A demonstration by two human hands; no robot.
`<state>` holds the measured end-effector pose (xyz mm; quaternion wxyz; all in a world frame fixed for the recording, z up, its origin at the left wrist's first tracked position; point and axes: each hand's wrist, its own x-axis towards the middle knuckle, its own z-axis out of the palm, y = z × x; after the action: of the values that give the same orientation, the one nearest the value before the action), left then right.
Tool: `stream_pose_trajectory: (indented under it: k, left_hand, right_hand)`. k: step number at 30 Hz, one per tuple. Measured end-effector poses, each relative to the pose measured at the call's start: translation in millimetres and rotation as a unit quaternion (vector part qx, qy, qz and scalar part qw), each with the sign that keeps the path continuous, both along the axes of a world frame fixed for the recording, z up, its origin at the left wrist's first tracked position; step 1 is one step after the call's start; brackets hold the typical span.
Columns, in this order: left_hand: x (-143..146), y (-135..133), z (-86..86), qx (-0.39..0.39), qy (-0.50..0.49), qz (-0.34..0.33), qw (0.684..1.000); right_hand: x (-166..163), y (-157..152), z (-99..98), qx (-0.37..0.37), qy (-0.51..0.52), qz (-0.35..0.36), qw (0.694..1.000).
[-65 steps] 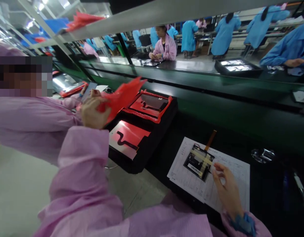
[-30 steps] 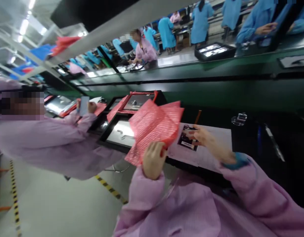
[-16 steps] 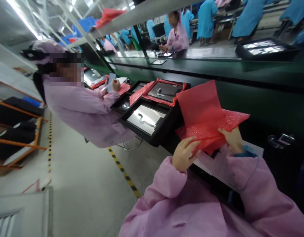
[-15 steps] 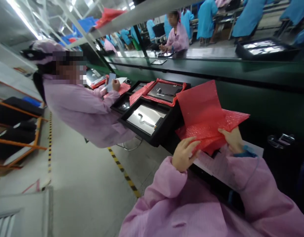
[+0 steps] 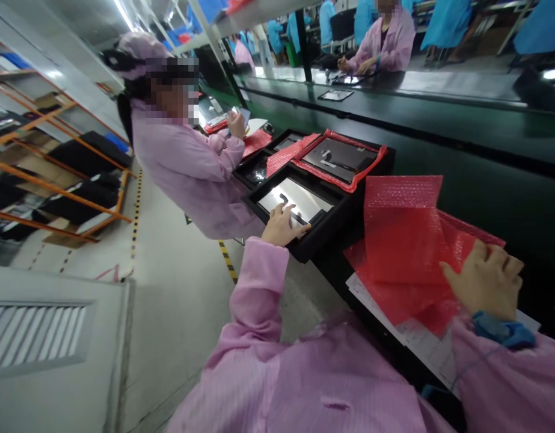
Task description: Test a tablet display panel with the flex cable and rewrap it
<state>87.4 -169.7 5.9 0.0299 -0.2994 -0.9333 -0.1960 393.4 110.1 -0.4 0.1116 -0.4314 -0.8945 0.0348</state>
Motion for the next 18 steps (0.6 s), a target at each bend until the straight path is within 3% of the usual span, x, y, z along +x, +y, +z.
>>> stream_pose_trajectory:
  k: [5,11,15,18]
  left_hand:
    - [-1.1,3.6,5.0,-0.060,-0.030,-0.047,0.997]
    - [-4.8,8.5,14.1,-0.057,-0.026,-0.155,0.986]
    - [-1.9,9.6,19.1,-0.048,-0.005,-0.176,0.983]
    - [0.6,11.2,23.0,-0.062,0.018,-0.180,0.981]
  right_hand:
    - [-9.8,-3.5,7.6,-0.028,-0.060,0.010,0.998]
    - [-17.5,-0.8,6.9,-0.028,-0.091,0.009,0.995]
    - [-25.9,9.5,2.8,0.019,-0.099,-0.003,0.995]
    - [-36.1,17.4,-0.2,0.004,-0.127,-0.001,0.992]
